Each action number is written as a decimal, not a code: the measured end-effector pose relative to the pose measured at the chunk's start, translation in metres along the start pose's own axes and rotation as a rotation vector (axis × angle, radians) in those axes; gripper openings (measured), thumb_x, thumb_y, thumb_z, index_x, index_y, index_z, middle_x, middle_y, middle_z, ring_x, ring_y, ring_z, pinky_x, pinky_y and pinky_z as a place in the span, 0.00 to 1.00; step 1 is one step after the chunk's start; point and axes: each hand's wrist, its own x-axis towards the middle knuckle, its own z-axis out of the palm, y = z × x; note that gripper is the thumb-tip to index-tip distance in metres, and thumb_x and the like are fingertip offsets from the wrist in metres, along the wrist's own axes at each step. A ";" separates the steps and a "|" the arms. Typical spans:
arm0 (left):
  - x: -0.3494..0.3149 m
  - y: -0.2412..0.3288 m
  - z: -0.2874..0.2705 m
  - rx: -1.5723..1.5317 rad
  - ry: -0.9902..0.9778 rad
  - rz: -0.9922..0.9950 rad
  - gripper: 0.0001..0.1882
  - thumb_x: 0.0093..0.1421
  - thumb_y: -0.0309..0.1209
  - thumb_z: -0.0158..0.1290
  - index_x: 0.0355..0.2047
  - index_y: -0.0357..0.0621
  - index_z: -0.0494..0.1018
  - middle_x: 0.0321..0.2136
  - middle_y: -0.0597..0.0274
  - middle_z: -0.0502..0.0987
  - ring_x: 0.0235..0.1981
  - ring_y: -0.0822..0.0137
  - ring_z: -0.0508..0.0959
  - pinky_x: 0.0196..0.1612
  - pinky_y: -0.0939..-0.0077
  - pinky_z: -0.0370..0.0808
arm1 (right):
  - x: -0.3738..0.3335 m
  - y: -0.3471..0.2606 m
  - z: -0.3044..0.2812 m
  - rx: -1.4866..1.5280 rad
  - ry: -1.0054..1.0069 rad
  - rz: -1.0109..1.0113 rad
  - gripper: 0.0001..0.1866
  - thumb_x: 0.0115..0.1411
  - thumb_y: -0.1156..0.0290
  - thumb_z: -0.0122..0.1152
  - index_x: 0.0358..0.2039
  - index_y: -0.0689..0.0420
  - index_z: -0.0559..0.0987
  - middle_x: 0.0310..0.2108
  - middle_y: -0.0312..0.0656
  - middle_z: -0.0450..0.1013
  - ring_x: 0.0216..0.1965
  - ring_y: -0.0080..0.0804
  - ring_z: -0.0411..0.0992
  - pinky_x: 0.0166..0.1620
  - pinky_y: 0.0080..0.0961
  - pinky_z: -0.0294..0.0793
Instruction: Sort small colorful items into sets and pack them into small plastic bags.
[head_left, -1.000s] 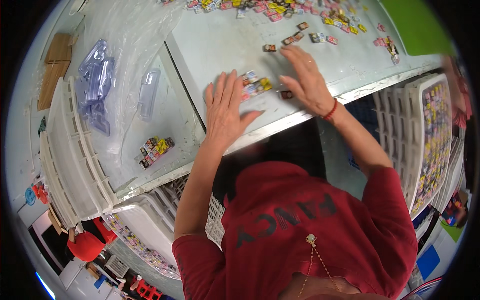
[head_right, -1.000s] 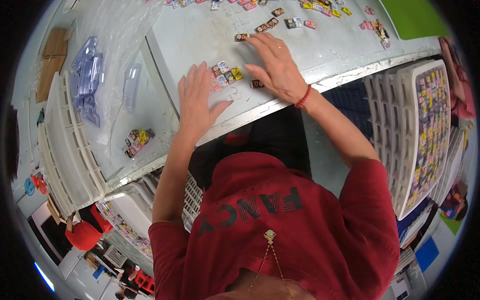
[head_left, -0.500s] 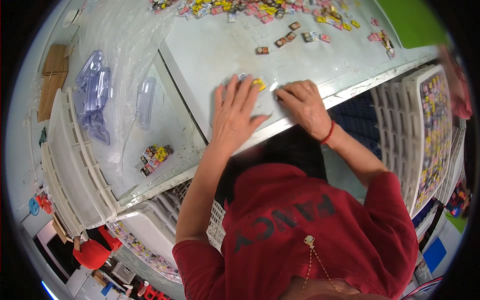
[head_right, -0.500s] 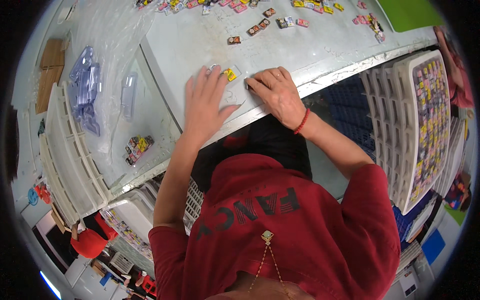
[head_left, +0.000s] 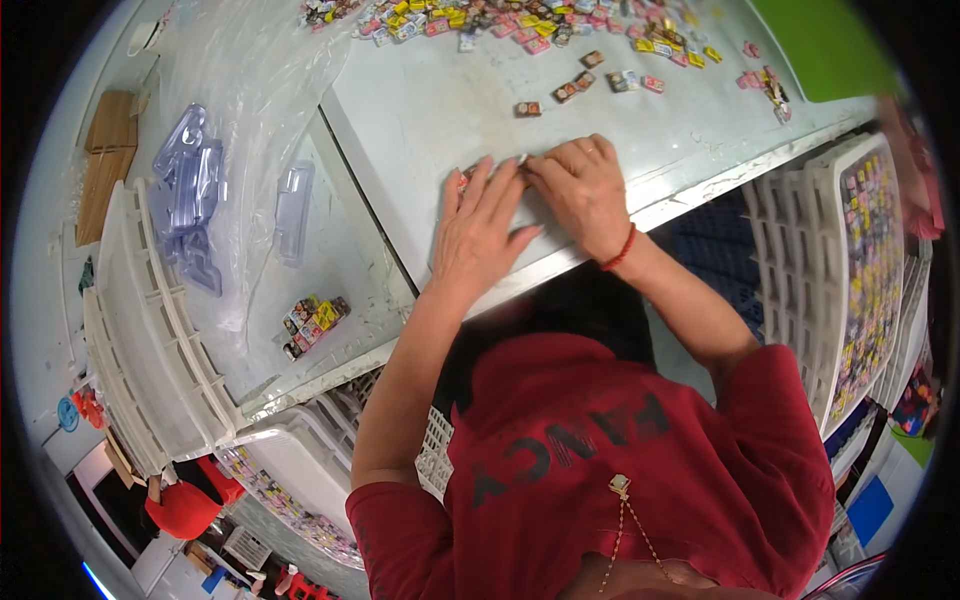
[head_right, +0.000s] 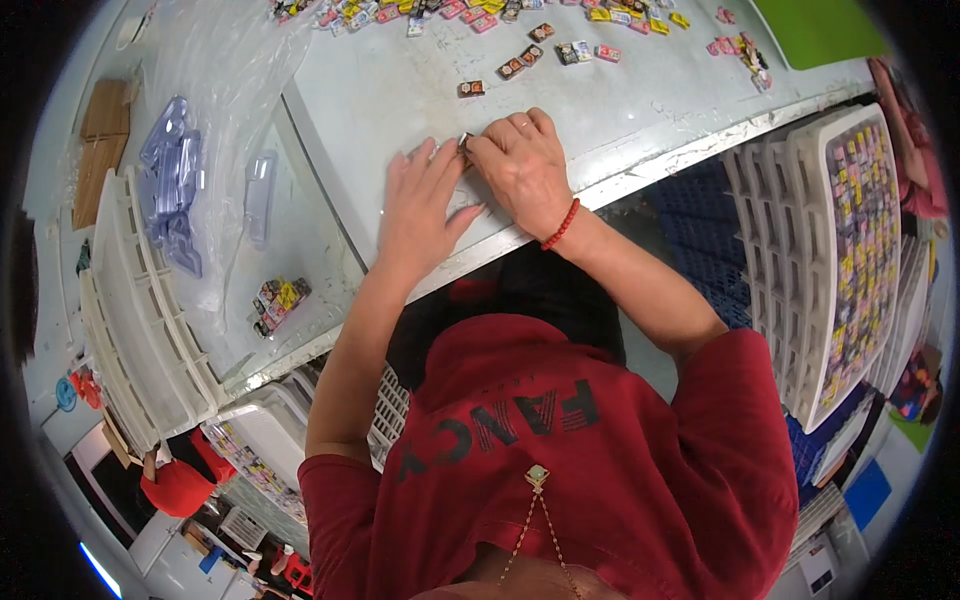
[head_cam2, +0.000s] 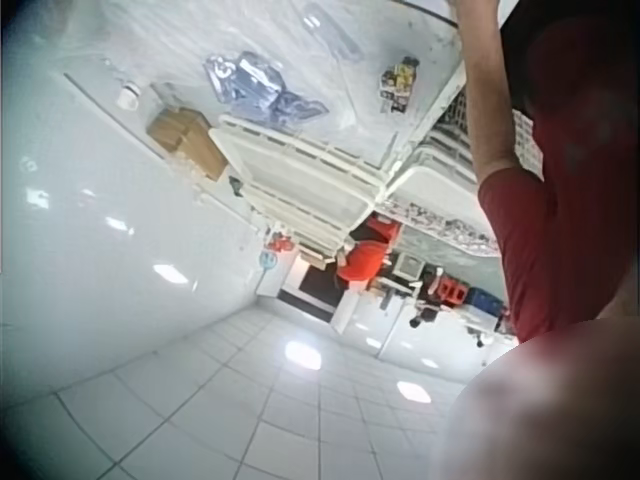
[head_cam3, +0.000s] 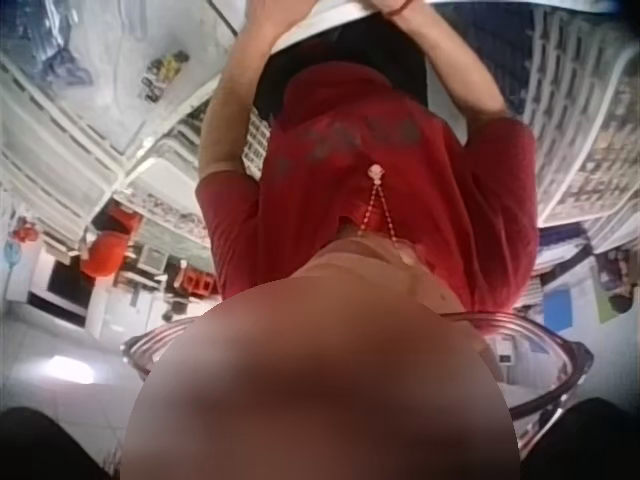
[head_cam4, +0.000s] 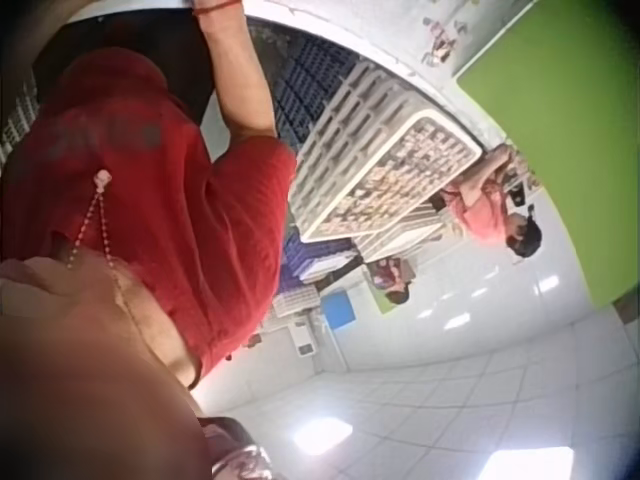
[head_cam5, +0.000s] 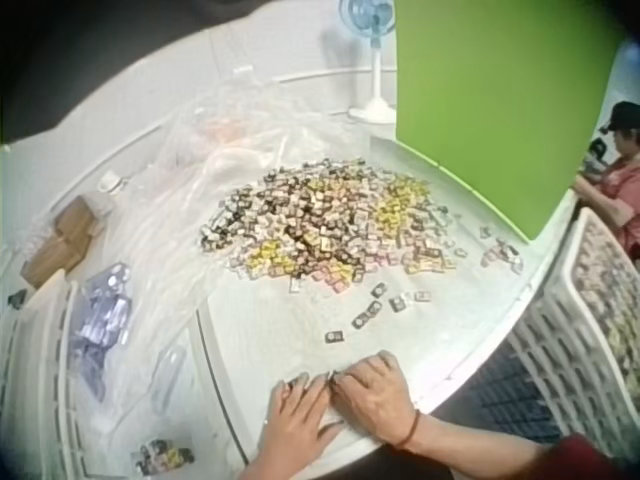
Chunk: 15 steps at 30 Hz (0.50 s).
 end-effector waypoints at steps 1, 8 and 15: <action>-0.001 -0.001 0.001 -0.003 0.001 -0.001 0.33 0.50 0.37 0.62 0.54 0.35 0.66 0.58 0.51 0.65 0.58 0.46 0.63 0.57 0.44 0.58 | -0.001 -0.001 -0.001 -0.033 -0.022 -0.036 0.11 0.45 0.74 0.65 0.31 0.55 0.80 0.28 0.36 0.72 0.32 0.34 0.70 0.42 0.32 0.67; -0.004 -0.001 0.002 -0.003 -0.002 -0.006 0.34 0.50 0.37 0.62 0.55 0.36 0.65 0.58 0.52 0.64 0.59 0.47 0.62 0.58 0.44 0.58 | -0.009 -0.008 -0.001 -0.047 -0.097 -0.004 0.13 0.50 0.74 0.59 0.38 0.59 0.79 0.33 0.39 0.71 0.39 0.36 0.69 0.50 0.35 0.64; -0.004 -0.001 -0.004 -0.015 0.005 0.003 0.32 0.51 0.40 0.61 0.52 0.35 0.68 0.57 0.52 0.66 0.59 0.50 0.63 0.60 0.46 0.57 | -0.020 -0.011 -0.007 0.058 -0.108 0.038 0.18 0.52 0.73 0.62 0.45 0.59 0.77 0.41 0.44 0.71 0.41 0.40 0.70 0.47 0.35 0.67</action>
